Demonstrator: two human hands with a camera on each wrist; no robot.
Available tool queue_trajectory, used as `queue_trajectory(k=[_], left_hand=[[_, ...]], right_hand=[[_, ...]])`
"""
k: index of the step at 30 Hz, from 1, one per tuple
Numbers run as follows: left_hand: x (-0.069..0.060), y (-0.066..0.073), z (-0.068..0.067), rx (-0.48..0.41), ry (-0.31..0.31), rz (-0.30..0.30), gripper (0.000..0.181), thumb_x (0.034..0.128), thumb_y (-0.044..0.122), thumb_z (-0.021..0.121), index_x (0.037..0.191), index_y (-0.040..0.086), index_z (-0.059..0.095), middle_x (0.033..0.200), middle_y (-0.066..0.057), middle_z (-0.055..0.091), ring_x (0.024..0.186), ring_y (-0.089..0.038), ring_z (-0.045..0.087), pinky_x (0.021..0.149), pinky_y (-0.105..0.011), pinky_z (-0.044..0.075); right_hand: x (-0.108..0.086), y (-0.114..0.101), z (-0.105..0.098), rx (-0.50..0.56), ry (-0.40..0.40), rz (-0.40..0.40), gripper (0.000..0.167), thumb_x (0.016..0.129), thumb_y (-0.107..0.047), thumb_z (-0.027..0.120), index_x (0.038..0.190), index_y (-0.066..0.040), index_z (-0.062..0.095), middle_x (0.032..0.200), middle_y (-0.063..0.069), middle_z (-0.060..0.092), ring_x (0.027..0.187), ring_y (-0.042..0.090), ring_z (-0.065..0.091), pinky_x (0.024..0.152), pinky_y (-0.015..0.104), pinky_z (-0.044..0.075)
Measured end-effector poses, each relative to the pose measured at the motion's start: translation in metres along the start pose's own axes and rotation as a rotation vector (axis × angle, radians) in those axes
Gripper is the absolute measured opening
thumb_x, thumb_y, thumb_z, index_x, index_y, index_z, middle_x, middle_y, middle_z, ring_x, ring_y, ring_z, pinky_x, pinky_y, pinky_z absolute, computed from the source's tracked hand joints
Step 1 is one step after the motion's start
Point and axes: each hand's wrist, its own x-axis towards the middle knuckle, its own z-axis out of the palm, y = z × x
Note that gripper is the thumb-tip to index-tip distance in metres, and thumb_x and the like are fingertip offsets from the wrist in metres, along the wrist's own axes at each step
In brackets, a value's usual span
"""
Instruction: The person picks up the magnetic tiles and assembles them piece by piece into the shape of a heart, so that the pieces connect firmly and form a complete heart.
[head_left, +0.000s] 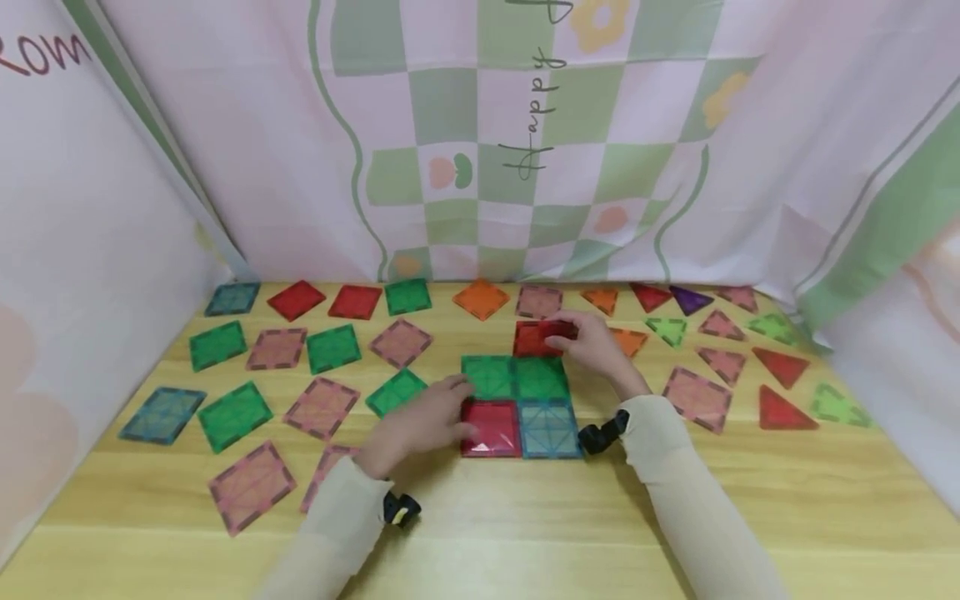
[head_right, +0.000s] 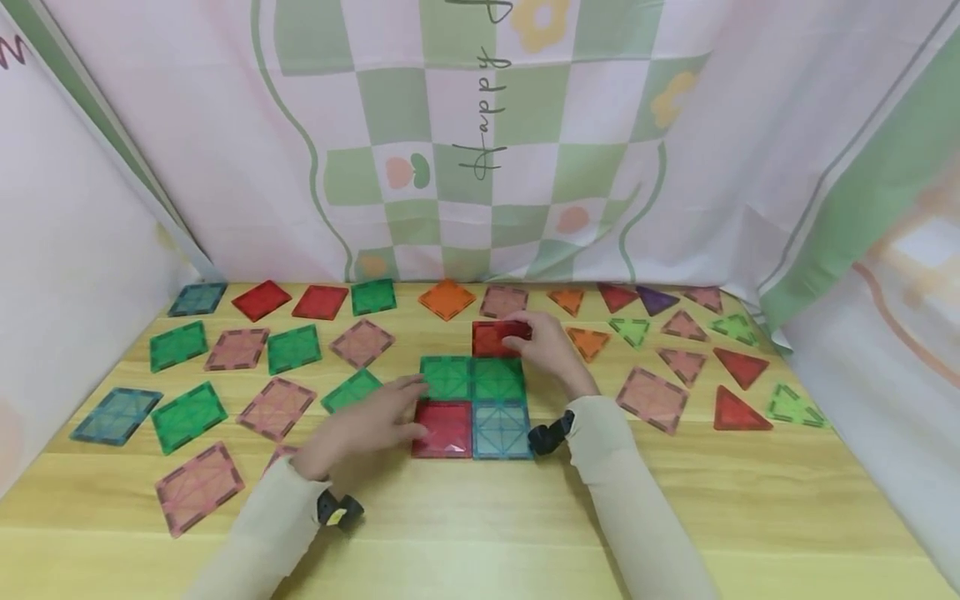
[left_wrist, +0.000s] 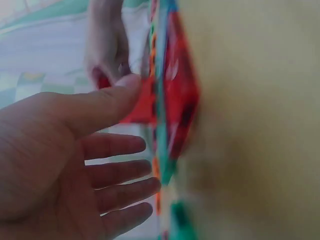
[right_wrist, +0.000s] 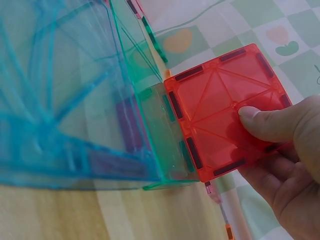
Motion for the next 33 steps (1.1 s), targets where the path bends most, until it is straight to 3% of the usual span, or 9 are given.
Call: queue_trajectory(k=[3,7,11,15,18,27,33], left_hand=[[-0.006,-0.011,-0.016,0.014,0.023,-0.026,0.061,0.0914,0.023,0.064,0.142,-0.001,0.04,0.147,-0.021,0.038,0.135,-0.035,0.038,0.11,-0.046,0.034],[-0.011,-0.025,-0.038,0.052,0.009,-0.062,0.064,0.0839,0.017,0.073,0.14,0.002,0.044,0.145,-0.019,0.042,0.133,-0.034,0.042,0.107,-0.045,0.038],[-0.012,-0.04,-0.051,0.089,-0.043,-0.083,0.07,0.0771,0.013,0.079,0.139,0.004,0.046,0.147,-0.019,0.039,0.134,-0.036,0.039,0.106,-0.047,0.039],[-0.011,-0.05,-0.055,0.127,-0.124,-0.137,0.071,0.075,0.016,0.081,0.138,0.009,0.049,0.151,-0.017,0.034,0.133,-0.036,0.038,0.105,-0.05,0.039],[-0.01,-0.053,-0.054,0.15,-0.148,-0.164,0.071,0.0725,0.018,0.083,0.136,0.013,0.052,0.15,-0.015,0.033,0.132,-0.034,0.038,0.104,-0.051,0.04],[-0.004,-0.056,-0.052,0.223,-0.133,-0.147,0.076,0.0664,0.022,0.088,0.133,0.014,0.052,0.143,-0.018,0.034,0.133,-0.035,0.03,0.104,-0.052,0.039],[-0.003,-0.061,-0.051,0.273,-0.08,-0.078,0.075,0.061,0.028,0.09,0.122,0.009,0.052,0.135,-0.017,0.041,0.128,-0.034,0.034,0.107,-0.051,0.035]], right_hand=[[0.001,0.0,0.002,0.01,0.0,0.008,0.028,0.09,-0.008,0.065,0.117,-0.002,0.065,0.111,0.018,0.065,0.088,0.027,0.061,0.072,0.034,0.051],[0.002,0.001,0.001,-0.001,0.01,0.015,0.027,0.09,-0.008,0.064,0.117,-0.003,0.065,0.112,0.017,0.065,0.091,0.026,0.059,0.076,0.036,0.049],[0.003,0.002,0.001,-0.001,0.011,0.002,0.026,0.09,-0.008,0.065,0.115,-0.003,0.066,0.111,0.016,0.065,0.094,0.028,0.059,0.08,0.04,0.049],[0.003,0.003,0.003,0.004,0.012,-0.008,0.025,0.089,-0.006,0.065,0.114,-0.002,0.066,0.111,0.017,0.066,0.097,0.028,0.059,0.084,0.042,0.048],[0.002,0.004,0.004,0.01,0.018,-0.002,0.025,0.089,-0.006,0.065,0.113,-0.003,0.066,0.109,0.016,0.066,0.094,0.027,0.059,0.082,0.039,0.048],[0.002,0.001,0.002,0.017,0.004,-0.009,0.025,0.09,-0.007,0.064,0.114,-0.003,0.066,0.106,0.015,0.067,0.089,0.025,0.059,0.078,0.036,0.048],[0.0,-0.001,0.002,0.035,-0.002,0.006,0.025,0.089,-0.006,0.064,0.114,-0.002,0.066,0.107,0.016,0.066,0.089,0.025,0.059,0.075,0.034,0.049]])
